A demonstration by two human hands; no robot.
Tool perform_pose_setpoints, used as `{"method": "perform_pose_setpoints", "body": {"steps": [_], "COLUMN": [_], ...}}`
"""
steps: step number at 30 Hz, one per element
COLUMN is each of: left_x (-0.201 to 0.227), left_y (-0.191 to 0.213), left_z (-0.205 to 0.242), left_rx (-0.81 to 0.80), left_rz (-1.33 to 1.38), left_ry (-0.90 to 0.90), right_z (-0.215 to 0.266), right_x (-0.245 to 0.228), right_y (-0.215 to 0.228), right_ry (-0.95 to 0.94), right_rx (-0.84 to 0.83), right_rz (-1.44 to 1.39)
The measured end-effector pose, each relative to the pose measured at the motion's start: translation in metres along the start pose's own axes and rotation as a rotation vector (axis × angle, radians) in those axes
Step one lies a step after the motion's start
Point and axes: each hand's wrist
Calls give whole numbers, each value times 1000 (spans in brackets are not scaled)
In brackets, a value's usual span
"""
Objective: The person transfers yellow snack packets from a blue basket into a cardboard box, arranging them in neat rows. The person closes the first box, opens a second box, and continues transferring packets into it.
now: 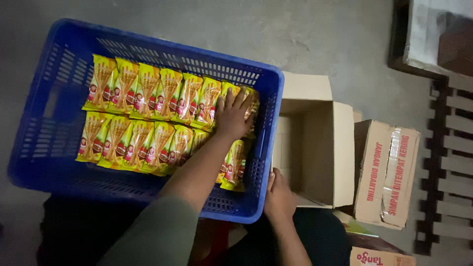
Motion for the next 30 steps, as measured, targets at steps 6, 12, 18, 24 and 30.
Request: {"method": "perform_pose_setpoints", "body": {"steps": [6,12,18,24,30], "left_x": [9,7,12,4,0], "left_y": [-6,7,2,3,48], "left_z": [-7,-4,-6,-6,34], "left_rx": [-52,-123,-98,-94,77], "left_rz": [88,68,93,34,247], "left_ry": [147,67,144,101,-81], "right_z": [10,8,9,12,13], "right_x": [-17,-14,-18,-19,-21], "right_y": [15,13,14,20,25], "right_ry": [-55,-38,-49,10,40], "right_rx": [-17,-1,-13,-26,-30], "right_rz": [-63,-71,-77,-53,-58]}}
Point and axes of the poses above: each hand's wrist, its own z-axis away from the middle knuckle, its own y-axis out of the back of the hand, x = y × z, and after that the axes turned 2 degrees about y, right-handed
